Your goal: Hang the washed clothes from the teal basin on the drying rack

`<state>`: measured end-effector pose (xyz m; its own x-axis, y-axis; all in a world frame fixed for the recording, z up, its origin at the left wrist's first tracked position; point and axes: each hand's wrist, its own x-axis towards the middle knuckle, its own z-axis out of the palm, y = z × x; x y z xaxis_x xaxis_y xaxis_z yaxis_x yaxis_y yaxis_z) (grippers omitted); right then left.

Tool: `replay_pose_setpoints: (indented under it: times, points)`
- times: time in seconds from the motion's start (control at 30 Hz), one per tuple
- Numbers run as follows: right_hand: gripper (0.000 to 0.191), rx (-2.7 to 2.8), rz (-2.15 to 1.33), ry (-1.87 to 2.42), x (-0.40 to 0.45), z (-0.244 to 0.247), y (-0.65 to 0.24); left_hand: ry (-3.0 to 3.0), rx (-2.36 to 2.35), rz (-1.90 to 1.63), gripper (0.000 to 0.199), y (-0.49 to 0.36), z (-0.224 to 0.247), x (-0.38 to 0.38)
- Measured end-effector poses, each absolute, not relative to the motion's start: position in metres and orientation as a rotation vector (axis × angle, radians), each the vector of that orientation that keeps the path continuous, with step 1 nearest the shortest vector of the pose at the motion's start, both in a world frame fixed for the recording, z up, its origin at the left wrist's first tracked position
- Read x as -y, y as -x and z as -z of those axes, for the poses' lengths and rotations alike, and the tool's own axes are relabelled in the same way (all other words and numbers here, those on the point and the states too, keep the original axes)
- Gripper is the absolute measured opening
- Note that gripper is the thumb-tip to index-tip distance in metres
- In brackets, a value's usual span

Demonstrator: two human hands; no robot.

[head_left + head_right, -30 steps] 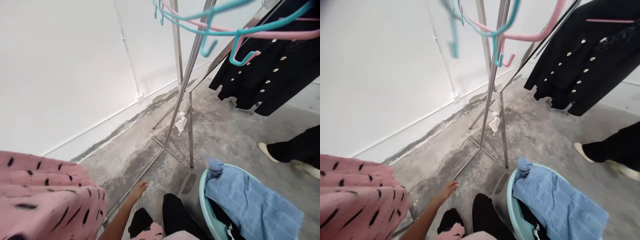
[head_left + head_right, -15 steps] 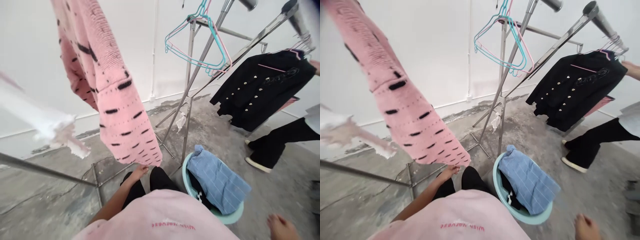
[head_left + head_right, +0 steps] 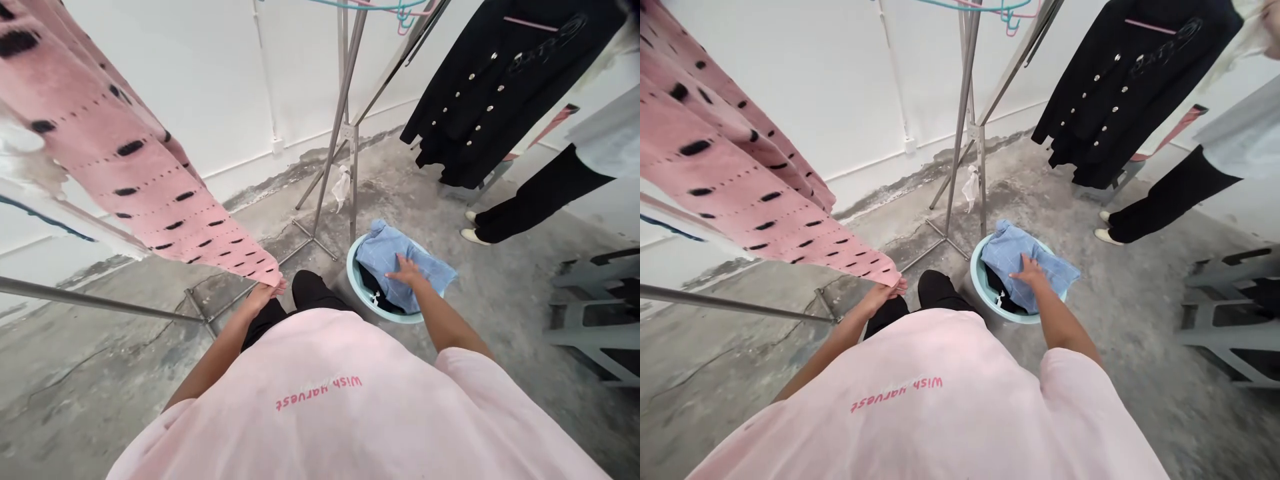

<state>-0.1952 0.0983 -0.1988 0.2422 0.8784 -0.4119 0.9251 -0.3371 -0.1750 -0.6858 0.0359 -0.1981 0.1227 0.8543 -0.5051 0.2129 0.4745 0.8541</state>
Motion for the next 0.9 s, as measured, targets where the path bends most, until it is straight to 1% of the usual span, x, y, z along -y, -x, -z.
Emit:
replay_pose_setpoints:
  times: [0.07, 0.13, 0.2, 0.3, 0.47, 0.53, 0.6, 0.73, 0.83, 0.9]
  points:
    - [0.105, -1.684, 0.725, -2.329, -0.1, 0.213, 0.206, -0.949, -1.405, -0.599, 0.08, 0.682, 0.203, -0.032]
    - [0.117, -1.644, 0.735, -2.276, -0.099, 0.225, 0.214, -0.926, -1.375, -0.583, 0.074, 0.674, 0.207, -0.031]
    - [0.121, -1.636, 0.697, -2.251, -0.096, 0.236, 0.22, -0.929, -1.343, -0.568, 0.066, 0.664, 0.209, -0.034]
    - [0.109, -1.671, 0.592, -2.253, -0.086, 0.246, 0.223, -0.943, -1.298, -0.539, 0.061, 0.647, 0.205, -0.04]
    - [0.083, -1.77, 0.43, -2.279, -0.064, 0.243, 0.225, -0.969, -1.258, -0.519, 0.06, 0.63, 0.196, -0.045]
    - [0.077, -1.822, 0.371, -2.28, -0.056, 0.244, 0.225, -0.965, -1.273, -0.514, 0.058, 0.63, 0.197, -0.043]
    - [0.08, -1.858, 0.31, -2.267, -0.05, 0.251, 0.223, -0.951, -1.303, -0.509, 0.056, 0.631, 0.199, -0.04]
    - [0.084, -1.88, 0.037, -2.283, -0.05, 0.287, 0.21, -0.91, -1.341, -0.526, 0.048, 0.635, 0.202, -0.034]
    - [0.087, -1.956, -0.028, -2.355, -0.058, 0.314, 0.201, -0.892, -1.333, -0.57, 0.045, 0.638, 0.198, -0.03]
    - [0.09, -2.016, -0.016, -2.391, -0.063, 0.325, 0.197, -0.889, -1.32, -0.606, 0.048, 0.639, 0.196, -0.029]
